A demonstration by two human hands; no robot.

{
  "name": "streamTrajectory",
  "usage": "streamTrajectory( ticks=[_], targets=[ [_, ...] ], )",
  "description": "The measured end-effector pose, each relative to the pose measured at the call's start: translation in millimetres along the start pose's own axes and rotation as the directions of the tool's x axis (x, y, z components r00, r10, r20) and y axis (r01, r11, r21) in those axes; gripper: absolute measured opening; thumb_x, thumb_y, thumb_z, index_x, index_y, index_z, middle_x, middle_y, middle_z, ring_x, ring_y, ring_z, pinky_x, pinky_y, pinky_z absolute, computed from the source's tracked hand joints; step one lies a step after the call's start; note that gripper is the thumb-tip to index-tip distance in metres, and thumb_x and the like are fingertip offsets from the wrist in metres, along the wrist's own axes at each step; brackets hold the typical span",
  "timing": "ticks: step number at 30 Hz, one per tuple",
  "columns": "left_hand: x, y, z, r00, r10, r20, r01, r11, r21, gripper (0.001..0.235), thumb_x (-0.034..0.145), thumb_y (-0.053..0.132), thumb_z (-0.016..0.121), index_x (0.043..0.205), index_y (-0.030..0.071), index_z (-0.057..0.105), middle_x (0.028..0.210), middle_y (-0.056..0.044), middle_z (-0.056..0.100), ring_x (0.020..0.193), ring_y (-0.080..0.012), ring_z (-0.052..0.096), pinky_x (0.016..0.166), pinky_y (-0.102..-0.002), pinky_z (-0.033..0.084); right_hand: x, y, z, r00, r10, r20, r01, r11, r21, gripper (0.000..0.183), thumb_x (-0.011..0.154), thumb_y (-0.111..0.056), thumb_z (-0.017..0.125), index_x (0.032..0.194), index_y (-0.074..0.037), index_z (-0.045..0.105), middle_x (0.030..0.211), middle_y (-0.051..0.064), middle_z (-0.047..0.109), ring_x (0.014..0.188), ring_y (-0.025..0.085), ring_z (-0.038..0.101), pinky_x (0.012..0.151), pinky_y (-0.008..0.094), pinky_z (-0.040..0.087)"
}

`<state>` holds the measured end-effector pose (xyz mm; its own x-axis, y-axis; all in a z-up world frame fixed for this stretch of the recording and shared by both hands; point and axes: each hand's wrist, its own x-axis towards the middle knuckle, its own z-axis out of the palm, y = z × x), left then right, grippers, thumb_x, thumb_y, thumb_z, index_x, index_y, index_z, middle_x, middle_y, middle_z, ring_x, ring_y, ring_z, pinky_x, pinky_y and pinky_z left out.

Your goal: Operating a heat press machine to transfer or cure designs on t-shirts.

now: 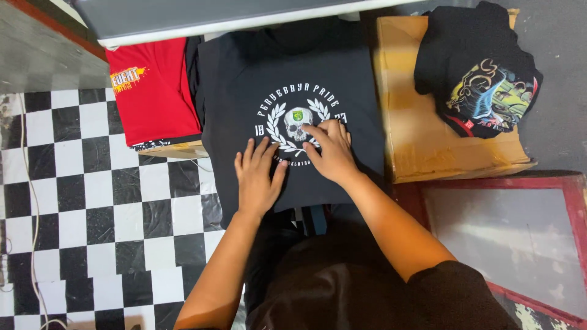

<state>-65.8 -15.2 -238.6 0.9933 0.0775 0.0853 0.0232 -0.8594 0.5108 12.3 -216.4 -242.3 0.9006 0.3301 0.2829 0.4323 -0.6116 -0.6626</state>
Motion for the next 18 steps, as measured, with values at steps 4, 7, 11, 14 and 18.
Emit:
streamTrajectory(
  ticks=[4, 7, 11, 14, 18],
  targets=[
    [12.8, 13.3, 5.0, 0.996, 0.081, 0.044, -0.081, 0.997, 0.008, 0.052, 0.101, 0.044, 0.058, 0.146, 0.018, 0.058, 0.161, -0.008, 0.042, 0.154, -0.037, 0.026, 0.123, -0.065, 0.013, -3.8, 7.0, 6.1, 0.999, -0.006, 0.034, 0.008, 0.998, -0.055, 0.032, 0.094, -0.023, 0.074, 0.125, -0.018, 0.071, 0.113, 0.006, 0.052, 0.108, 0.027, 0.05, 0.095, 0.042, 0.039],
    [13.1, 16.4, 8.0, 0.99, 0.138, 0.02, -0.139, 0.983, 0.117, 0.053, 0.099, 0.045, 0.059, 0.144, 0.017, 0.058, 0.161, -0.011, 0.039, 0.152, -0.04, 0.024, 0.116, -0.068, 0.01, -4.2, 5.8, 5.6, 0.999, -0.014, 0.043, 0.017, 0.997, -0.071, 0.024, 0.095, -0.024, 0.074, 0.118, -0.019, 0.072, 0.114, 0.005, 0.052, 0.11, 0.026, 0.051, 0.097, 0.042, 0.039],
    [9.3, 14.4, 12.4, 0.993, 0.118, 0.011, -0.118, 0.986, 0.118, 0.056, 0.098, 0.047, 0.058, 0.147, 0.019, 0.056, 0.163, -0.01, 0.037, 0.154, -0.0373, 0.023, 0.118, -0.067, 0.01, -4.5, 1.8, 2.1, 1.0, -0.028, 0.013, 0.029, 0.997, -0.07, 0.03, 0.094, -0.023, 0.073, 0.124, -0.017, 0.071, 0.115, 0.007, 0.052, 0.107, 0.027, 0.049, 0.095, 0.042, 0.038],
    [5.2, 10.4, 15.4, 0.994, 0.11, 0.005, -0.109, 0.985, 0.131, 0.057, 0.099, 0.047, 0.056, 0.149, 0.02, 0.054, 0.164, -0.01, 0.035, 0.155, -0.036, 0.022, 0.12, -0.066, 0.01, -2.4, 1.3, 5.0, 0.997, 0.006, 0.079, -0.001, 0.998, -0.07, 0.024, 0.095, -0.022, 0.073, 0.119, -0.021, 0.071, 0.116, 0.006, 0.054, 0.109, 0.026, 0.05, 0.096, 0.042, 0.038],
    [2.7, 6.0, 21.6, 0.992, 0.126, 0.012, -0.126, 0.978, 0.164, 0.062, 0.101, 0.048, 0.051, 0.153, 0.015, 0.047, 0.166, -0.011, 0.031, 0.155, -0.0358, 0.019, 0.119, -0.064, 0.01, 8.1, -8.2, 17.3, 0.989, 0.034, 0.146, -0.012, 0.988, -0.154, 0.045, 0.092, -0.016, 0.067, 0.137, -0.014, 0.061, 0.134, 0.01, 0.052, 0.128, 0.03, 0.047, 0.108, 0.047, 0.033]
  ],
)
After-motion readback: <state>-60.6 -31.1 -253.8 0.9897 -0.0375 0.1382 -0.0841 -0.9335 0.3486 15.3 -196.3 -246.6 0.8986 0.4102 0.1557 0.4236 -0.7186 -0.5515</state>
